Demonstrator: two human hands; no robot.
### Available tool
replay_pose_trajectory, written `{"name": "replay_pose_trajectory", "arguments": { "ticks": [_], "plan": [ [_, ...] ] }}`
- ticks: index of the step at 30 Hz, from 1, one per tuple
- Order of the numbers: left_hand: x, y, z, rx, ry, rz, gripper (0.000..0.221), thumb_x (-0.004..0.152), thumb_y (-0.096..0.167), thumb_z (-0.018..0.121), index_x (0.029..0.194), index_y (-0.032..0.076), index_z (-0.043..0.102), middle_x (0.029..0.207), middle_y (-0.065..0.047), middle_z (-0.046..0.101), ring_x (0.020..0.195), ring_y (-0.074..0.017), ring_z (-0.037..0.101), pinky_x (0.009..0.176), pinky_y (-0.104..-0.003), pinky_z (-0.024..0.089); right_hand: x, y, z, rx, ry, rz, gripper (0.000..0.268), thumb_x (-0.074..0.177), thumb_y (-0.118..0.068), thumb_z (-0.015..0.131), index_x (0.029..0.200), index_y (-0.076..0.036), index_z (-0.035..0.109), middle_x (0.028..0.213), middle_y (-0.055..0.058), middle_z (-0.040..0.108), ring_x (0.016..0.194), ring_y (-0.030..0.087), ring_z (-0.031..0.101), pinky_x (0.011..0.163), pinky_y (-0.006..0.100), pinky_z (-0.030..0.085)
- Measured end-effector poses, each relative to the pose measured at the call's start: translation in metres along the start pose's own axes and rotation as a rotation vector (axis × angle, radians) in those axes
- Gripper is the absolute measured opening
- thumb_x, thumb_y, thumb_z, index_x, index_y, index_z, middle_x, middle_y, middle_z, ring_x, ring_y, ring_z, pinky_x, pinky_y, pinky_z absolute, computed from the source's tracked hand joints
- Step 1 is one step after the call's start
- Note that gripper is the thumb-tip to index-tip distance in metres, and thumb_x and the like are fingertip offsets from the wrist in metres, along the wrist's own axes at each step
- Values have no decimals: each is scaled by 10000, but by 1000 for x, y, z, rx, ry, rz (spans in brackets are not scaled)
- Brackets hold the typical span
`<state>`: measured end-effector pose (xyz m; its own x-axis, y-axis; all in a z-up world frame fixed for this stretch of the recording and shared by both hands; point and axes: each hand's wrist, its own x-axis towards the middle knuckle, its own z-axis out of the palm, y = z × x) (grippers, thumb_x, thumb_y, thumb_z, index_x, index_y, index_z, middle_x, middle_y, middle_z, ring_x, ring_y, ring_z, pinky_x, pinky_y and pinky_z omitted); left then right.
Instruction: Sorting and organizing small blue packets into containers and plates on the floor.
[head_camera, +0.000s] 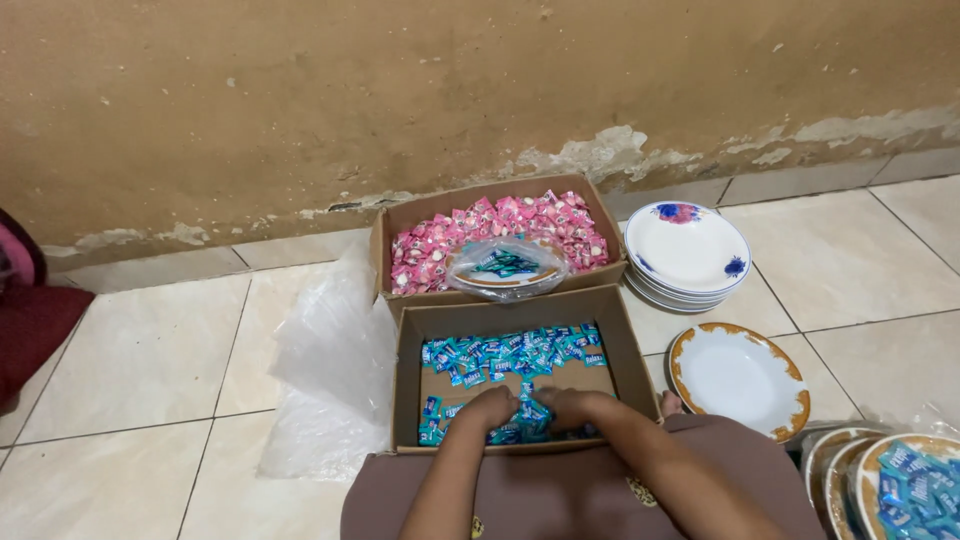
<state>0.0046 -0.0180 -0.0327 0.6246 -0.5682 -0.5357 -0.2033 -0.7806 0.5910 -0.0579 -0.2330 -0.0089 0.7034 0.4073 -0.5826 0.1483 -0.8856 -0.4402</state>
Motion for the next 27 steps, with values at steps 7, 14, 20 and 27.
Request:
{"name": "replay_pose_trajectory", "arguments": {
  "ticks": [7,14,20,27],
  "plan": [
    [12,-18,6,76,81,-8,274,940,278,614,1172,131,625,1159,-182,669,1180,-396,632,951,-478,534,-11,-6,1,105,-184,-46,592,819,-221,702,1402,-162,617,1359,193,613,1195,458,598,1006,487,510],
    [-1,-8,0,96,111,17,210,869,196,708,1077,165,701,1121,-176,685,1182,-386,643,977,-460,536,37,41,22,54,243,-60,255,808,-262,657,1030,-156,726,1005,190,729,1010,431,691,858,526,555],
    [-9,-3,-5,70,140,42,195,843,136,735,1038,141,738,1088,-186,706,1159,-399,657,977,-468,541,9,15,-2,156,399,14,189,818,-116,615,988,-85,693,931,199,711,965,445,687,802,523,564],
    [-2,-9,4,52,108,20,195,814,70,764,976,177,787,1049,-161,729,1123,-390,676,962,-454,547,39,41,22,-120,293,59,143,792,-186,773,929,-144,777,912,163,745,930,418,719,792,512,590]
  ]
}}
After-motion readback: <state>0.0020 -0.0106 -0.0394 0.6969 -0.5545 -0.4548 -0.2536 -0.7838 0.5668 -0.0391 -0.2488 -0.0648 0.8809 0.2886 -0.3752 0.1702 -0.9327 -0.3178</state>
